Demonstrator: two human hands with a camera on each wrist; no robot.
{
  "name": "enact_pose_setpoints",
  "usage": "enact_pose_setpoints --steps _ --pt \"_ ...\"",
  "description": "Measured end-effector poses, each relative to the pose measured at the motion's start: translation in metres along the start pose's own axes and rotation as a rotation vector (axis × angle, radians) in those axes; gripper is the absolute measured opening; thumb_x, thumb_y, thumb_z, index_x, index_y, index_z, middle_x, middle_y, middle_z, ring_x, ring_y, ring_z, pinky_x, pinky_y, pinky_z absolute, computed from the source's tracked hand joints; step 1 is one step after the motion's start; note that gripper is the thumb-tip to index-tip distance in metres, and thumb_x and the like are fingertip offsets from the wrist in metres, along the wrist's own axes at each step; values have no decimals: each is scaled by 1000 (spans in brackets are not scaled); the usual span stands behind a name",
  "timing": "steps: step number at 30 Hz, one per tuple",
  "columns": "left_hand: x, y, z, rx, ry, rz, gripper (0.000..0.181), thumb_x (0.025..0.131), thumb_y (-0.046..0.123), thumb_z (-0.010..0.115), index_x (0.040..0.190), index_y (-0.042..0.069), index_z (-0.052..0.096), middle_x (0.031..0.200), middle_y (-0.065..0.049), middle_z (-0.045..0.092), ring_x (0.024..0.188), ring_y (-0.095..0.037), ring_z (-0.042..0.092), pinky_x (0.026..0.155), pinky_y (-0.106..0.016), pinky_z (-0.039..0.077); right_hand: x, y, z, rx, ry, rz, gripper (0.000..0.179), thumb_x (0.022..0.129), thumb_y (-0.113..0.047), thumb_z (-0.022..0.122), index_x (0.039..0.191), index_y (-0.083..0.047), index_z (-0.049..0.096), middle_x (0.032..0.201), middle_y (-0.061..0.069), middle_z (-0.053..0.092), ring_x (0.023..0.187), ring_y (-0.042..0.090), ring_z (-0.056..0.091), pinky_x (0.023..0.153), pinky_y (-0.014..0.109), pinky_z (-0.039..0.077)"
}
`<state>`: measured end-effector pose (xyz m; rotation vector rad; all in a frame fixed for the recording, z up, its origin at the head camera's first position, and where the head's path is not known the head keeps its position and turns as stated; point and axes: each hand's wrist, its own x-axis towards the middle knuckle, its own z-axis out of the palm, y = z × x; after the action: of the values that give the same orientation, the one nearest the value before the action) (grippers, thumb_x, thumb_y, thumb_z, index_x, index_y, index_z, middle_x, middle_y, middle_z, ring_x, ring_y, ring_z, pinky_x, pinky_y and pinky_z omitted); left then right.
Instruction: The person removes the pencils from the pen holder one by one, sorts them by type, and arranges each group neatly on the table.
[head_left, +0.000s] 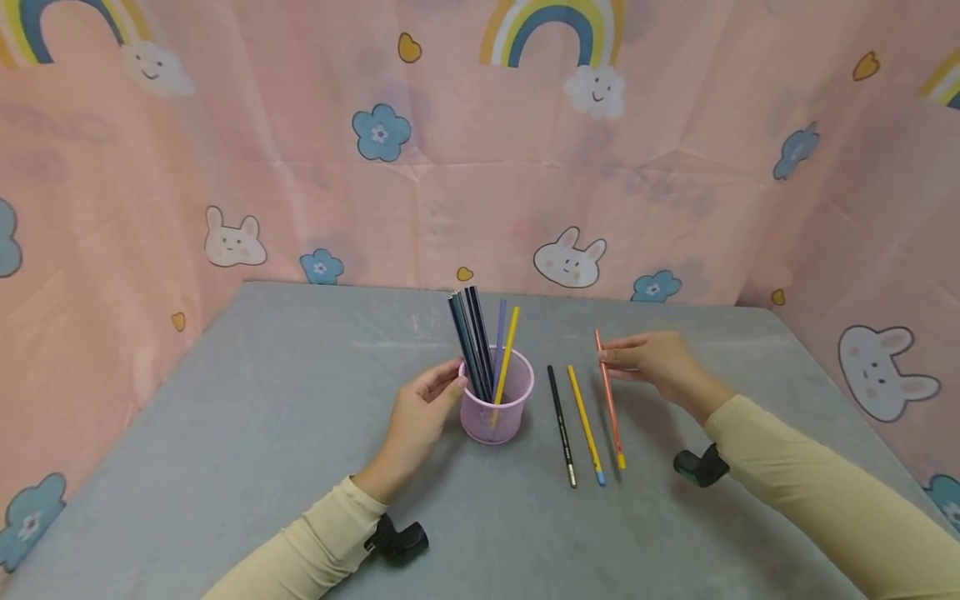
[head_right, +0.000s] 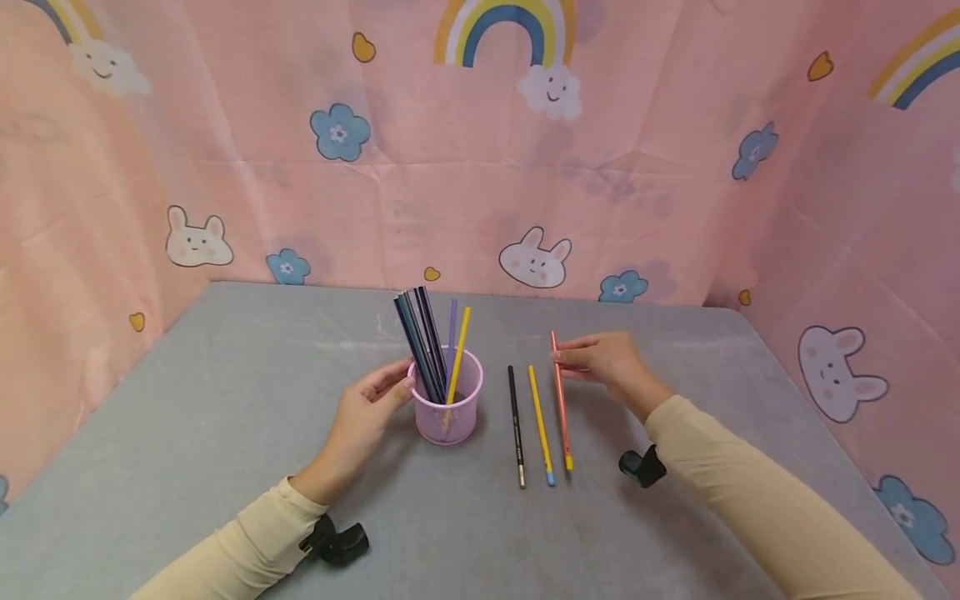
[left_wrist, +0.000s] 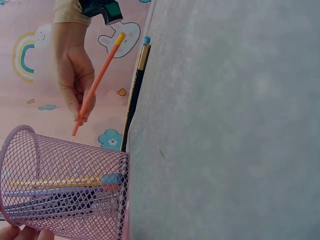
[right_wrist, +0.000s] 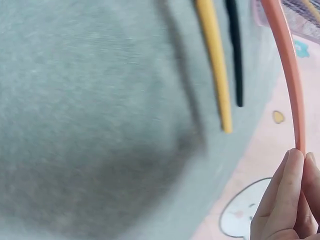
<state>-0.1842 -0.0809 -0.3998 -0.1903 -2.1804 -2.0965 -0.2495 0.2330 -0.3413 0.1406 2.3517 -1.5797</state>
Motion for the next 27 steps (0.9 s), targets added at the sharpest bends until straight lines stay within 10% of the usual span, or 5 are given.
enact_pose_setpoints --steps 27 --pt "0 0 -1 -8 -1 6 40 97 10 64 133 -7 57 134 -24 62 125 -34 60 104 -29 53 25 36 11 -168 59 133 38 90 -14 74 119 9 67 81 -3 74 67 4 68 64 21 61"
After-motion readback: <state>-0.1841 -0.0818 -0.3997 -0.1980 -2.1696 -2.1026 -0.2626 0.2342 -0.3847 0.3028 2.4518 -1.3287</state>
